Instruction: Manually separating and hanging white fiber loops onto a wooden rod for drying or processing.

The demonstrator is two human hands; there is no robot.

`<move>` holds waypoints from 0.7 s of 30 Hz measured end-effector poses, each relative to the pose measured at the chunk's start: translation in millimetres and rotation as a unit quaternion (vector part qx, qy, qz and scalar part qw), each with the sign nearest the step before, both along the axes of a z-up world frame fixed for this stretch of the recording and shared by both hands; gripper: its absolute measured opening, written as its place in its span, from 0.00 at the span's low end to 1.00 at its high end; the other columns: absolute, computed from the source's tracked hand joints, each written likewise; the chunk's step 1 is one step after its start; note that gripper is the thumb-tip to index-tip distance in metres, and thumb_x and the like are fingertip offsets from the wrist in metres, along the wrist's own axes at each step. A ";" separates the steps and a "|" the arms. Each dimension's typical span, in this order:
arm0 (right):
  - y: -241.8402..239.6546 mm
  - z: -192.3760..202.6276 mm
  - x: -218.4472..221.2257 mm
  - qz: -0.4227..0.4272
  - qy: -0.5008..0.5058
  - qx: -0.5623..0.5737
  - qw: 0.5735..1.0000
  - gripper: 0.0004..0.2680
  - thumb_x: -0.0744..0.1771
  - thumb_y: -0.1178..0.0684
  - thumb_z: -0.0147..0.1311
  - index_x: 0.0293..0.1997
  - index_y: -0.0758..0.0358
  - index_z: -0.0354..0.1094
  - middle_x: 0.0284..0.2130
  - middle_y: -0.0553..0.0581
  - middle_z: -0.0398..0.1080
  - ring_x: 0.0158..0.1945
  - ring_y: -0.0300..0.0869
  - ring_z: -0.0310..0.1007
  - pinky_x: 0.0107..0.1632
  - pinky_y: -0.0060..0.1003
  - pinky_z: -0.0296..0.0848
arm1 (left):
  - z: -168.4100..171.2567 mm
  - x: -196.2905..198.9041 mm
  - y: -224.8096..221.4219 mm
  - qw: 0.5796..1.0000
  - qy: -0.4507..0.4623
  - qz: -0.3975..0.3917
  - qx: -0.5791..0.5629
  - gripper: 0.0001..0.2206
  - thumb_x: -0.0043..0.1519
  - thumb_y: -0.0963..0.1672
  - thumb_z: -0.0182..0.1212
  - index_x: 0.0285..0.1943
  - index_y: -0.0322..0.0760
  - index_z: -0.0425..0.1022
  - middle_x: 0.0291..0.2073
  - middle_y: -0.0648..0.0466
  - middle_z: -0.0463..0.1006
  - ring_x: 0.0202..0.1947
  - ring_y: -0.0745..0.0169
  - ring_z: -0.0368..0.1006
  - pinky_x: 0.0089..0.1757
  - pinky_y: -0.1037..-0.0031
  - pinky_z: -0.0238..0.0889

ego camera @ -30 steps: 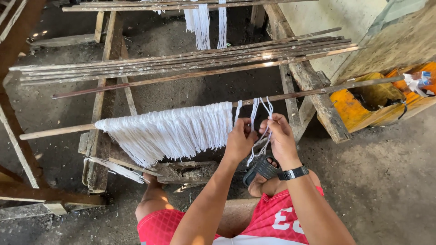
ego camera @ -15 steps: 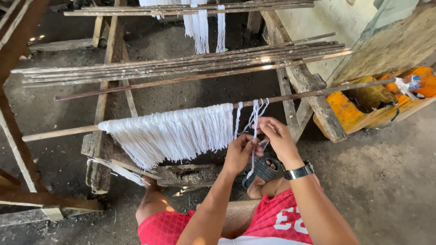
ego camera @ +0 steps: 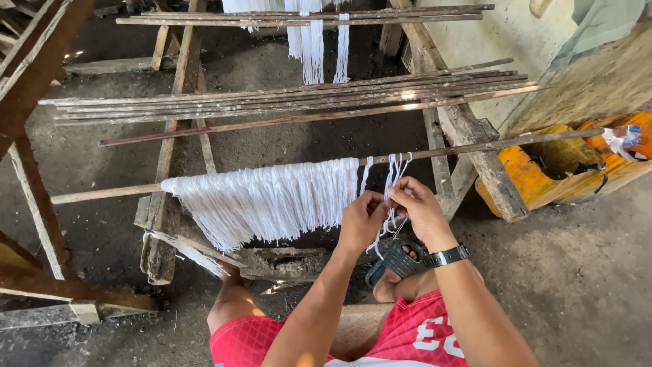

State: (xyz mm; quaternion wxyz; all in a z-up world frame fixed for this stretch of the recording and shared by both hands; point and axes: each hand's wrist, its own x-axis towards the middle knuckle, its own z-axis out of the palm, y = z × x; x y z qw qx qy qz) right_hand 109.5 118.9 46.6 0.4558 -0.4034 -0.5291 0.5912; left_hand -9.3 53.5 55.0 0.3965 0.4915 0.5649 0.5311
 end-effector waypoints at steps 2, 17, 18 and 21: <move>2.9 -5.4 1.4 -0.003 0.005 -0.012 1.000 0.04 0.60 0.56 0.53 0.27 0.61 0.62 0.19 0.53 0.65 0.23 0.35 0.65 0.18 0.19 0.55 | 11.0 -0.5 -4.7 0.999 -0.045 0.004 -0.004 0.06 0.57 0.42 0.50 0.35 0.33 0.71 0.21 0.50 0.73 0.24 0.66 0.71 0.27 0.78 0.66; -26.6 17.2 -7.0 0.027 -0.030 0.048 0.998 0.07 0.60 0.61 0.49 0.38 0.69 0.67 0.14 0.50 0.56 0.19 0.31 0.54 0.23 0.21 0.56 | -56.1 -2.3 5.8 0.988 0.111 -0.069 -0.079 0.09 0.53 0.47 0.48 0.31 0.38 0.69 0.17 0.53 0.73 0.26 0.53 0.72 0.32 0.65 0.63; -27.6 18.4 -7.2 0.020 -0.027 0.047 0.998 0.06 0.60 0.62 0.47 0.36 0.69 0.68 0.12 0.49 0.53 0.18 0.30 0.51 0.23 0.21 0.55 | -65.0 -0.9 5.5 0.985 0.127 -0.082 -0.080 0.09 0.53 0.46 0.47 0.30 0.38 0.69 0.15 0.55 0.73 0.24 0.56 0.72 0.31 0.67 0.63; -8.1 -17.7 5.0 -0.028 -0.045 0.075 0.996 0.08 0.60 0.61 0.45 0.39 0.63 0.68 0.07 0.50 0.53 0.15 0.30 0.48 0.20 0.21 0.51 | -84.3 0.2 -4.1 0.988 0.106 -0.078 -0.082 0.08 0.54 0.44 0.47 0.35 0.36 0.70 0.18 0.50 0.72 0.24 0.51 0.70 0.30 0.65 0.62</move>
